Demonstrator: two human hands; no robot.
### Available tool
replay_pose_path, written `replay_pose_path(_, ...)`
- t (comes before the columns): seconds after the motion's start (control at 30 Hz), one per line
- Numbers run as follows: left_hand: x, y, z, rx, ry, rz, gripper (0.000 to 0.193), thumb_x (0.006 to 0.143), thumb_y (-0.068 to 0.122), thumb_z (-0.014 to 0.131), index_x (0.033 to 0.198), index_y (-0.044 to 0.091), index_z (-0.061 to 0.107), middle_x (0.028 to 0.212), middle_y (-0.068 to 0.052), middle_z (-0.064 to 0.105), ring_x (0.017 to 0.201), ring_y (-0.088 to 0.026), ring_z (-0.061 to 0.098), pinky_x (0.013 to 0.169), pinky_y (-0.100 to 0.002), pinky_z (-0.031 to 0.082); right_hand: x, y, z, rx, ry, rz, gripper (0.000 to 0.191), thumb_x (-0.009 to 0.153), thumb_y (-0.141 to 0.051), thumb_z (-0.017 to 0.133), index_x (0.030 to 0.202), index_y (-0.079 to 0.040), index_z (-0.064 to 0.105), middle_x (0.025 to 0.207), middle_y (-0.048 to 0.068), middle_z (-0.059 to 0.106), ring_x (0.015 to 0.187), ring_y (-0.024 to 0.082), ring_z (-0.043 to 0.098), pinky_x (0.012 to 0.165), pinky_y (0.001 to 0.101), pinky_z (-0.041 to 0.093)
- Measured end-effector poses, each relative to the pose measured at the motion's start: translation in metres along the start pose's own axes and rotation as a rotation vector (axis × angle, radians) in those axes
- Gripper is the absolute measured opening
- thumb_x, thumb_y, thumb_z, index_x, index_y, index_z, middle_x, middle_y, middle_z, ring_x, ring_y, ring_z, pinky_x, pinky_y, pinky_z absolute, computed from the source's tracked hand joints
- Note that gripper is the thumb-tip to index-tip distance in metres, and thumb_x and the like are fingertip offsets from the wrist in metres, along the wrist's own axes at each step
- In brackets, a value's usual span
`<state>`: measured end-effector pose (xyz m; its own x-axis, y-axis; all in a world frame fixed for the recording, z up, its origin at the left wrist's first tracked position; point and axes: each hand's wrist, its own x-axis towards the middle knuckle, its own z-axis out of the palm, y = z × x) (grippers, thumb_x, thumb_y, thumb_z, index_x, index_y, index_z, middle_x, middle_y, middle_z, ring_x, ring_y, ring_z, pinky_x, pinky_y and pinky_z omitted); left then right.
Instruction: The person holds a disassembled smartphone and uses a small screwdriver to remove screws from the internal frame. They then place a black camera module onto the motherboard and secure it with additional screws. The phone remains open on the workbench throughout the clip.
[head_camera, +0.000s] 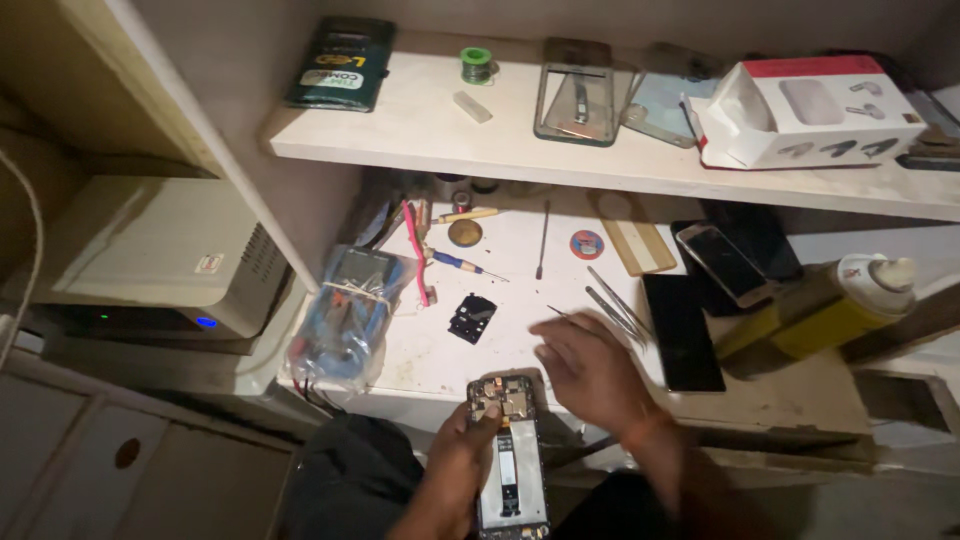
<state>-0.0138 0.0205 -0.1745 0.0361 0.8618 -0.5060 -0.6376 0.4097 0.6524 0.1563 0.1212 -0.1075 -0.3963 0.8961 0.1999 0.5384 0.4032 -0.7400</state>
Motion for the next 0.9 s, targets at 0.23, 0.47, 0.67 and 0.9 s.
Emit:
replay_pose_path(0.23,0.008,-0.015,-0.015,-0.116,-0.062,0.051,0.032,0.094,0.020,0.064,0.119,0.000,0.064,0.103,-0.012,0.074,0.093,-0.021,0.069,0.087,-0.037,0.054,0.076,-0.018,0.008,-0.547,-0.339,-0.356,0.049,0.079,-0.009,0.076,0.126,-0.022,0.070,0.135,0.010,0.060,0.128,0.031,0.052,0.107,0.0436,0.040)
replay_pose_path(0.47,0.017,-0.022,-0.027,-0.168,-0.096,0.092,0.032,0.095,0.017,0.062,0.121,-0.002,0.064,0.106,-0.013,0.075,0.096,-0.021,0.069,0.090,-0.036,0.053,0.111,-0.018,0.015,-0.695,-0.596,-0.425,0.063,0.076,-0.010,0.080,0.135,-0.024,0.062,0.143,0.013,0.051,0.132,0.034,0.046,0.111,0.0441,0.037)
replay_pose_path(0.67,0.013,-0.017,-0.028,-0.145,-0.078,0.061,0.033,0.096,0.017,0.059,0.124,-0.001,0.064,0.108,-0.010,0.075,0.100,-0.019,0.069,0.093,-0.034,0.051,0.120,-0.017,0.017,-0.684,-0.645,-0.443,0.056,0.077,-0.017,0.082,0.130,-0.023,0.065,0.139,0.013,0.054,0.128,0.034,0.049,0.109,0.0430,0.040)
replay_pose_path(0.9,0.003,-0.002,-0.021,-0.007,0.002,0.055,0.033,0.098,0.023,0.062,0.121,0.000,0.065,0.105,-0.010,0.074,0.097,-0.019,0.066,0.090,-0.035,0.050,0.118,-0.009,0.017,-0.689,-0.591,-0.522,0.050,0.077,-0.017,0.080,0.124,-0.013,0.065,0.131,0.011,0.059,0.125,0.031,0.053,0.105,0.0425,0.043)
